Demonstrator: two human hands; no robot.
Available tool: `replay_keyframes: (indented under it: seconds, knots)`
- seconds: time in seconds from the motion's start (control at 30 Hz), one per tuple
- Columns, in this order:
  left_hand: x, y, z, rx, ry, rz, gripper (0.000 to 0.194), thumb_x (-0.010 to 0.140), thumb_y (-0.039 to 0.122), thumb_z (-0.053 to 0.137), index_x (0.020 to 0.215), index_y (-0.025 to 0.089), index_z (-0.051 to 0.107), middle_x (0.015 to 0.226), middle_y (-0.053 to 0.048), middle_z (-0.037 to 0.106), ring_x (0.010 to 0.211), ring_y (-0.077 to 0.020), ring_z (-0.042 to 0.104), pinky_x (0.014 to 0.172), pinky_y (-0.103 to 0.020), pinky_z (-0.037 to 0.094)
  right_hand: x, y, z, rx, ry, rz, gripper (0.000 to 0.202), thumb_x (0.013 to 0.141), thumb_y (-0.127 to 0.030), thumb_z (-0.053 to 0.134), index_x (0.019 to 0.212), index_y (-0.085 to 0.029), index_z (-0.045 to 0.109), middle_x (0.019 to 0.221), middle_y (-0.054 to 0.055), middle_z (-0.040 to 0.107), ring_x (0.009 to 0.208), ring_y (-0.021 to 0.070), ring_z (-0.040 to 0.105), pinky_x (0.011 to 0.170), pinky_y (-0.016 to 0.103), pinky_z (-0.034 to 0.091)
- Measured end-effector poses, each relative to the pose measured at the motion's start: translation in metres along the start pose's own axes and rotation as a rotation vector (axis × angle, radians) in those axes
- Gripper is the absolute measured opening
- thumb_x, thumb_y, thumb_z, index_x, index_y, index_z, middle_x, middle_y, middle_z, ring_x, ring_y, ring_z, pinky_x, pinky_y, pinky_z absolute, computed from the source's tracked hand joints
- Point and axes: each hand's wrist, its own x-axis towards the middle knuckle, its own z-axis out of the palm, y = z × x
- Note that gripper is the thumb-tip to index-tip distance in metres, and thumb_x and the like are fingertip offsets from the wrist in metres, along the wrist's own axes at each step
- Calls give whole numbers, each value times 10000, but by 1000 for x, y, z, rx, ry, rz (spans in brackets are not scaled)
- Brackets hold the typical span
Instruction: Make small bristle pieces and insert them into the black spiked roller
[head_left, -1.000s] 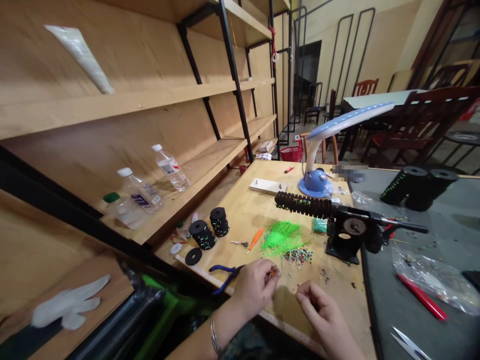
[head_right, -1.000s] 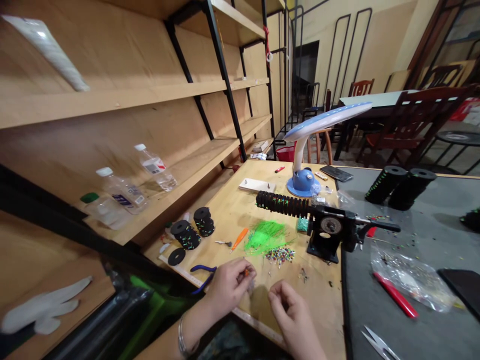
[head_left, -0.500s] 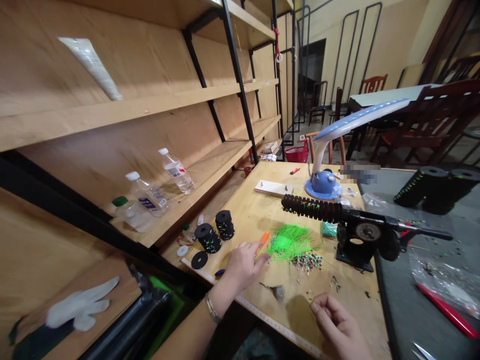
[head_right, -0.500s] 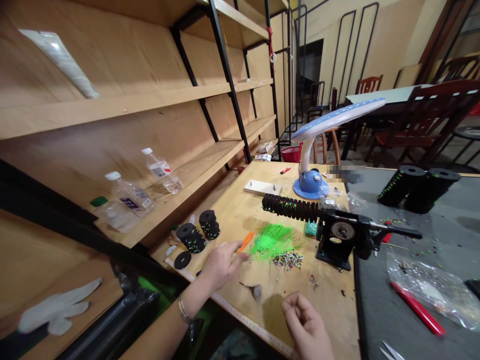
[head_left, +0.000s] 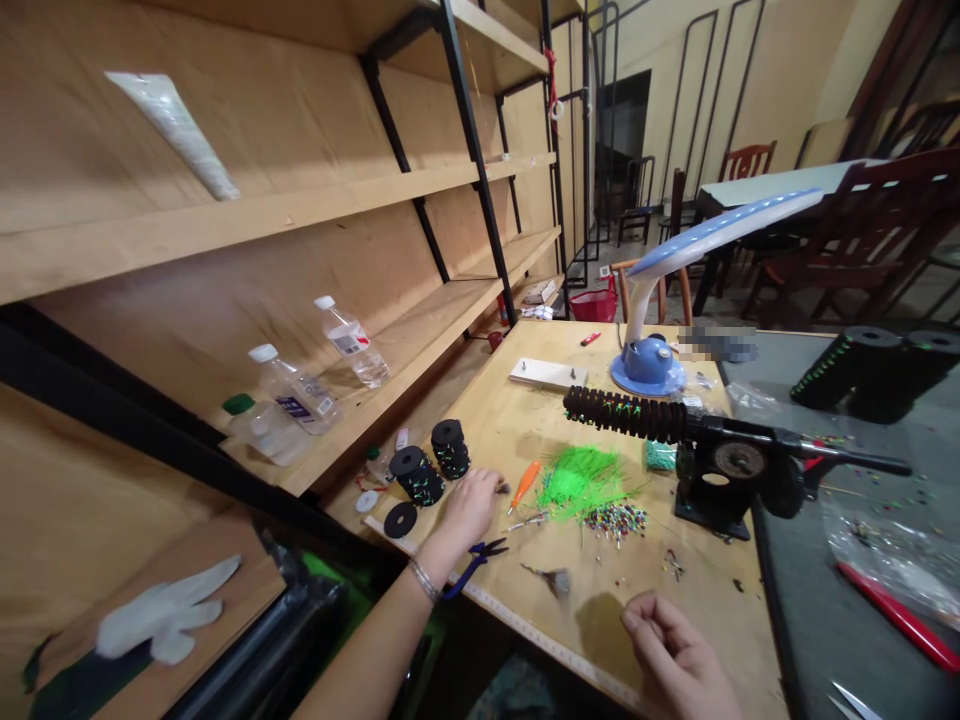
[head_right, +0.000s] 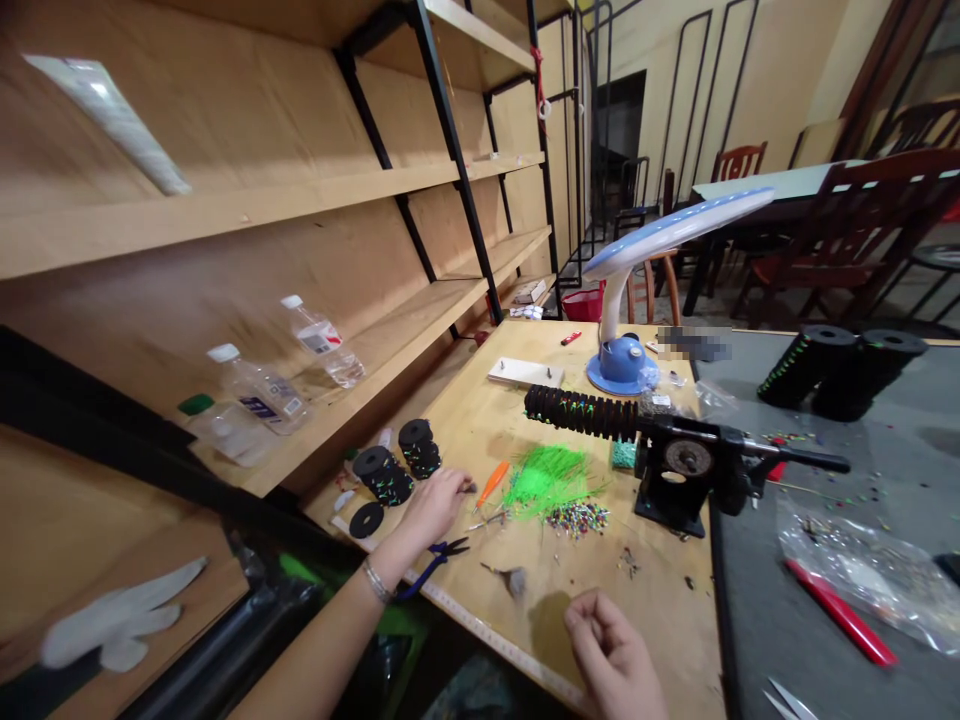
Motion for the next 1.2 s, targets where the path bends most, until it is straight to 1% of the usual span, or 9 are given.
replay_keyframes:
  seconds: [0.13, 0.27, 0.3, 0.43, 0.53, 0.63, 0.8, 0.97, 1.2]
  knots:
    - [-5, 3, -7, -130, 77, -54, 192, 852, 115, 458, 901, 161, 638, 939, -91, 640, 912, -218, 605, 852, -359, 475, -4, -1, 1, 10, 9, 15, 472, 718, -670, 626, 692, -200, 588, 532, -79, 331, 506, 114, 301, 488, 240, 278]
    - [-30, 31, -19, -317, 96, -111, 163, 903, 254, 453, 935, 153, 577, 832, -57, 625, 770, -176, 624, 662, -276, 508, -6, -10, 5, 60, 38, 23, 504, 686, -698, 637, 694, -197, 576, 510, -91, 318, 475, 98, 279, 461, 230, 237]
    - [-39, 42, -19, -394, 64, -132, 189, 913, 302, 455, 939, 152, 567, 759, -32, 614, 697, -158, 615, 589, -245, 490, -7, -14, 6, 78, 48, 24, 515, 670, -707, 644, 690, -197, 569, 503, -93, 322, 466, 93, 275, 452, 225, 227]
    - [-74, 93, -4, -1059, -202, -353, 316, 786, 425, 677, 891, 144, 577, 671, -3, 608, 569, -99, 522, 522, -202, 391, -10, -25, 13, 138, 86, 28, 537, 634, -723, 663, 687, -199, 559, 475, -88, 376, 429, 84, 306, 421, 211, 226]
    - [-91, 123, 19, -1324, -333, -492, 349, 710, 419, 758, 819, 151, 562, 628, 19, 586, 508, -68, 463, 482, -186, 318, -14, -24, 17, 171, 97, 33, 533, 624, -713, 683, 675, -196, 560, 432, -89, 393, 391, 77, 318, 400, 204, 237]
    - [-101, 139, 38, -1468, -402, -603, 367, 659, 389, 805, 780, 147, 558, 635, 27, 555, 543, -65, 475, 489, -176, 298, -19, -17, 18, 233, 93, 50, 508, 616, -668, 727, 674, -190, 565, 456, -72, 460, 403, 83, 390, 409, 200, 302]
    - [-106, 145, 47, -1507, -433, -624, 393, 651, 412, 811, 756, 142, 545, 618, 25, 544, 522, -56, 446, 462, -174, 257, -26, -12, 16, 327, 58, 108, 472, 612, -605, 775, 682, -184, 575, 533, -41, 559, 449, 97, 479, 467, 228, 433]
    - [-106, 142, 49, -1404, -393, -555, 417, 669, 469, 786, 775, 147, 544, 624, 46, 521, 488, -46, 421, 449, -180, 272, -27, -15, 16, 331, 76, 131, 501, 558, -634, 787, 665, -189, 583, 508, -41, 561, 453, 111, 503, 441, 222, 440]
    - [-105, 142, 47, -1273, -398, -452, 425, 726, 525, 715, 798, 152, 525, 612, 51, 527, 454, -42, 396, 446, -191, 277, -25, -6, 17, 301, 59, 94, 458, 638, -606, 756, 692, -184, 587, 497, -46, 551, 430, 101, 467, 458, 231, 428]
